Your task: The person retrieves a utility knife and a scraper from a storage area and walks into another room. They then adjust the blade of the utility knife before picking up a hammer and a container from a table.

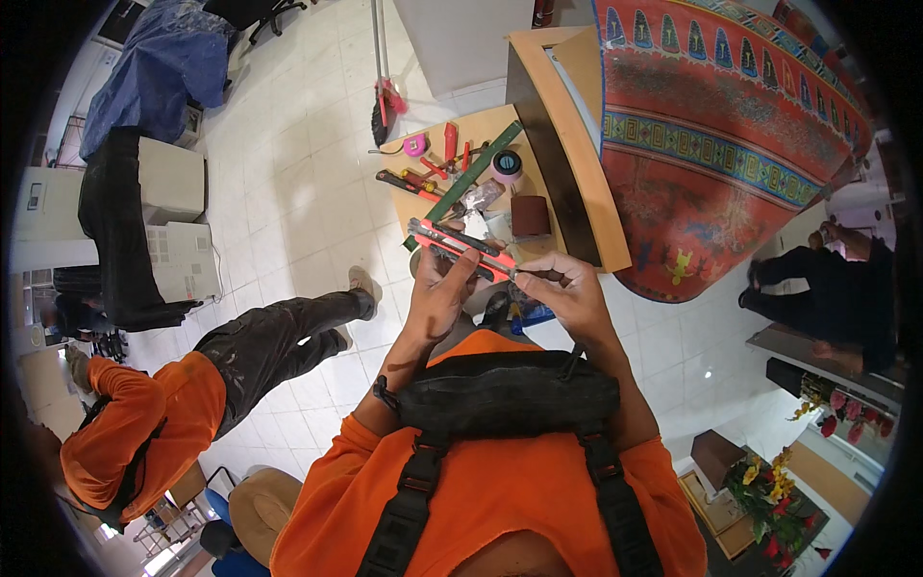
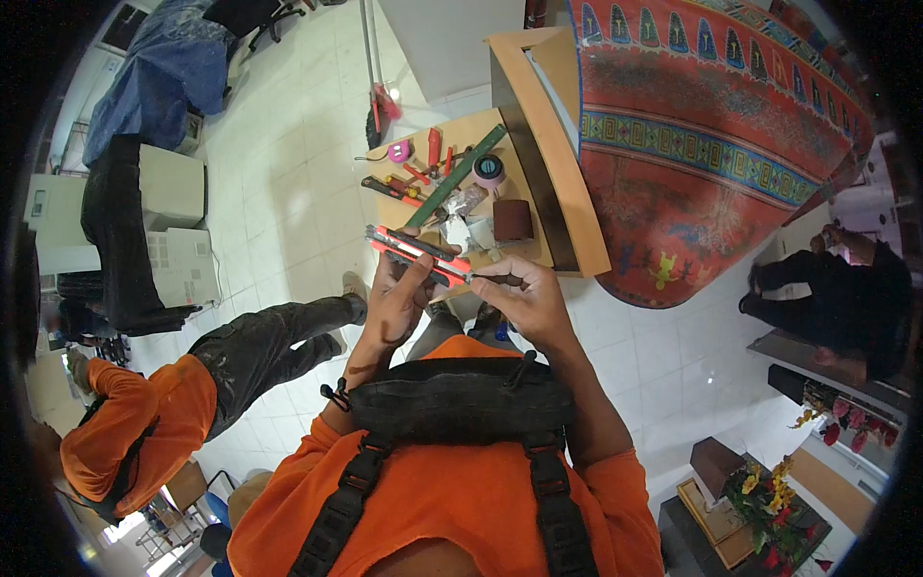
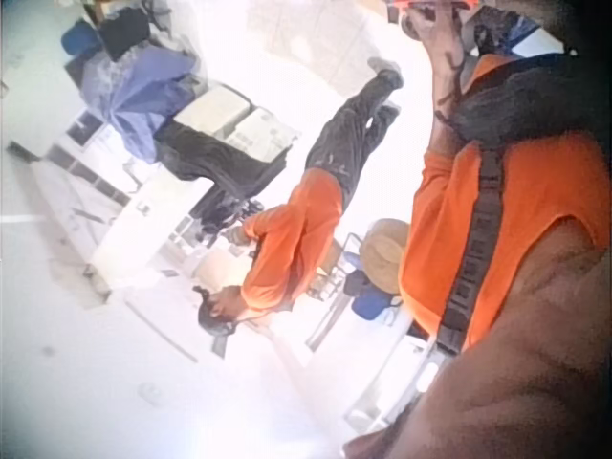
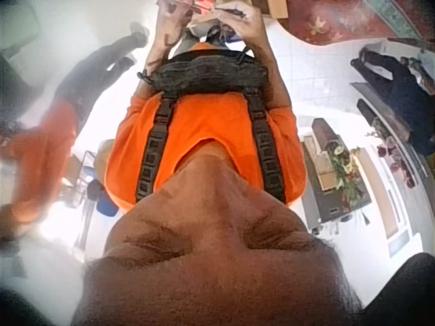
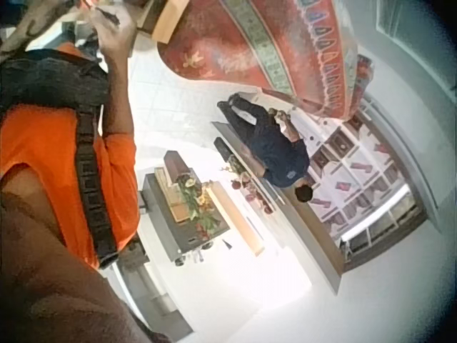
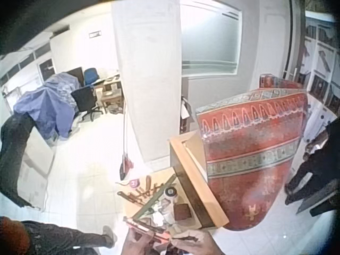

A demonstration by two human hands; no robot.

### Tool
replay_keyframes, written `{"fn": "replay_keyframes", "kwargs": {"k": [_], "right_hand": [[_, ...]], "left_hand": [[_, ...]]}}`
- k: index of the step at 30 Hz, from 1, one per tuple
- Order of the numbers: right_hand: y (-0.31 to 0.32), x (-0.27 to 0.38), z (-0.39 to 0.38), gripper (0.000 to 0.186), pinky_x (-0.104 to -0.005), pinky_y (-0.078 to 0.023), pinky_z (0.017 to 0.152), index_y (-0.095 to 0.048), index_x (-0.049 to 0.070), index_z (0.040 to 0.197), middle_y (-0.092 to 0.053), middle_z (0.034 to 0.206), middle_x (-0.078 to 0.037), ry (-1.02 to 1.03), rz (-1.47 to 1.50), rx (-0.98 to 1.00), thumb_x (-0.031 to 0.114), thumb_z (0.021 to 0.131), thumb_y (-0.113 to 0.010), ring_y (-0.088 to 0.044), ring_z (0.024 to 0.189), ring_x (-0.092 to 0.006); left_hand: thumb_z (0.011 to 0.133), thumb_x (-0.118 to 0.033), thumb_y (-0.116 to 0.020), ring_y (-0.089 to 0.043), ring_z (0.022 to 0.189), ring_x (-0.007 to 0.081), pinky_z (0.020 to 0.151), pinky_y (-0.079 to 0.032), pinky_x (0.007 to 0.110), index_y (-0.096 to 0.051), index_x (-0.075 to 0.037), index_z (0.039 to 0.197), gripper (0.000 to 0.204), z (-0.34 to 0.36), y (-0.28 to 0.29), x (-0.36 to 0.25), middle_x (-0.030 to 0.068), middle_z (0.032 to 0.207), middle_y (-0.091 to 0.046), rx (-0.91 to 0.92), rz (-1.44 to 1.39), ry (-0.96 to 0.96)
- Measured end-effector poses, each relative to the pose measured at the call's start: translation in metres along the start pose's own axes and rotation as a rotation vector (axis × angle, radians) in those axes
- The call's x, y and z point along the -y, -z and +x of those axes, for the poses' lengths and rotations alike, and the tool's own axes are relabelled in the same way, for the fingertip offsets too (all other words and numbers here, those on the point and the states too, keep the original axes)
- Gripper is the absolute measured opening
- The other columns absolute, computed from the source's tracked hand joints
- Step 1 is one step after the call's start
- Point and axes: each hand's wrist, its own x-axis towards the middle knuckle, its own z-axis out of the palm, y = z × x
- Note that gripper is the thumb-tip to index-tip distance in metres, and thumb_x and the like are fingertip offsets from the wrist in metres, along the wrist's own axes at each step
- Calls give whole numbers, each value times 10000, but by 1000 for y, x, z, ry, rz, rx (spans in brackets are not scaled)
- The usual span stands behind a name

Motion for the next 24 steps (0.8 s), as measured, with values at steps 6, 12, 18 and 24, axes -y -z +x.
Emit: {"fn": "replay_keyframes", "kwargs": {"k": [6, 12, 18, 24], "right_hand": [[-2, 0, 0, 220, -234, -499, 659, -678, -51, 1090, -724, 883, -89, 5, -51, -37, 85, 927, -735, -628, 737, -82], [-4, 4, -2, 217, -248, -528, 712, -672, -62, 1076, -745, 957, -140, 45, -71, -76, 71, 920, -742, -666, 807, -101], [-3, 6, -2, 202, -254, -541, 750, -667, -68, 1057, -747, 980, -152, 74, -81, -72, 59, 918, -741, -682, 856, -113], [-3, 5, -3, 195, -255, -547, 768, -654, -70, 1060, -743, 1001, -161, 73, -46, -46, 40, 920, -733, -689, 905, -122]], "left_hand": [[1054, -111, -523, -642, 1183, 356, 947, -581, 478, -318, -105, 1434, 432, 1, 0, 0, 273, 1288, -601, -4, 16, 0], [1053, -112, -524, -644, 1175, 349, 959, -572, 480, -321, -117, 1434, 431, 5, 4, 2, 271, 1291, -601, -2, 67, 17], [1047, -100, -536, -638, 1190, 353, 966, -572, 488, -323, -105, 1425, 434, 4, -1, -2, 258, 1271, -610, -16, 49, 20], [1042, -100, -543, -638, 1191, 364, 950, -585, 484, -324, -96, 1418, 436, 3, -6, -7, 250, 1260, -609, 1, 57, 9]]}}
